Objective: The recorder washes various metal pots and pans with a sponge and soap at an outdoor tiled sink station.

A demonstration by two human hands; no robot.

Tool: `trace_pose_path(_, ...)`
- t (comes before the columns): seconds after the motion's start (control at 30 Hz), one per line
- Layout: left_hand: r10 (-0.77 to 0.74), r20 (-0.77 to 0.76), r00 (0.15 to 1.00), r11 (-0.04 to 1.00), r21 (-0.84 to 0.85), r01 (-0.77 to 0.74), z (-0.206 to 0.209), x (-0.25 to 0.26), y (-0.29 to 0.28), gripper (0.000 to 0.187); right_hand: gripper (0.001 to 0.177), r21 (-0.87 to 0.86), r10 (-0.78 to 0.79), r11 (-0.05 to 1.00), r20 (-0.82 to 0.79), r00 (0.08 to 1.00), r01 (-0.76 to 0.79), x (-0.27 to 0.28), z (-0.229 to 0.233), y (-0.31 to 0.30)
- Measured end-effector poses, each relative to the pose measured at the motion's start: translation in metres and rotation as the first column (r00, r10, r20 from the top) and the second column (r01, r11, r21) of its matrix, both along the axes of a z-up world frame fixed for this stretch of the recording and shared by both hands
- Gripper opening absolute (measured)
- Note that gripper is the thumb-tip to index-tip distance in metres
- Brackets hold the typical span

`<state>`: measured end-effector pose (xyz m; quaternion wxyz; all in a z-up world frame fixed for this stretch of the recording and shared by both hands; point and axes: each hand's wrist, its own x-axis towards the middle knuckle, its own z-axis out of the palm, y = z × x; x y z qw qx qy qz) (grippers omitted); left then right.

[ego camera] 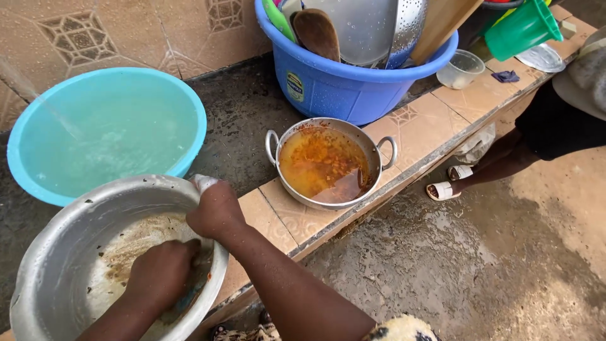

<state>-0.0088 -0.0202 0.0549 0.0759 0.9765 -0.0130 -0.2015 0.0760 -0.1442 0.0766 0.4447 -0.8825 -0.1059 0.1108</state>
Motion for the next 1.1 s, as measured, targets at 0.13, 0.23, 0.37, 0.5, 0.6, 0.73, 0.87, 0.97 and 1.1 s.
trace_pose_path(0.13,-0.024,0.052,0.998,0.998,0.054,0.022,-0.013,0.017,0.034,0.031,0.044,-0.069,0.004,0.998,-0.066,0.998,-0.009,0.006,0.002,-0.001)
trace_pose_path(0.23,0.116,0.148,0.982,0.982,0.130,-0.136,-0.038,0.031,0.034,0.034,0.048,-0.038,0.018,0.999,-0.027,0.999,-0.019,0.003,0.003,-0.006)
trace_pose_path(0.37,0.037,0.274,0.961,0.996,-0.091,-0.012,-0.062,0.025,0.018,0.021,0.046,0.003,-0.020,1.000,-0.034,0.999,0.020,0.006,-0.002,0.001)
trace_pose_path(0.5,0.058,0.039,0.998,0.991,-0.121,-0.052,-0.021,0.009,0.024,0.038,0.045,0.010,-0.037,0.999,-0.078,0.996,0.038,0.008,-0.010,-0.002)
trace_pose_path(0.6,0.176,0.040,0.984,0.983,0.037,-0.178,-0.011,0.033,0.037,0.034,0.053,-0.034,-0.018,0.999,-0.114,0.993,0.014,0.009,-0.011,0.000)
trace_pose_path(0.73,0.164,0.150,0.975,0.985,0.035,-0.171,-0.042,0.033,0.019,0.025,0.041,0.008,0.033,0.999,-0.059,0.998,-0.033,0.008,0.005,-0.002)
trace_pose_path(0.87,0.083,0.095,0.992,0.991,-0.113,-0.072,-0.039,0.018,0.027,0.024,0.044,0.066,0.002,0.998,-0.029,1.000,0.000,0.016,-0.014,0.002)
trace_pose_path(0.97,0.132,0.044,0.990,0.989,-0.077,-0.128,-0.016,0.026,0.039,0.030,0.045,0.055,0.014,0.998,-0.002,1.000,-0.014,0.013,-0.009,-0.001)
trace_pose_path(1.1,0.183,0.217,0.959,0.983,-0.012,-0.185,-0.032,0.035,0.026,0.027,0.040,0.007,0.054,0.999,0.027,0.998,-0.054,0.010,-0.003,0.001)
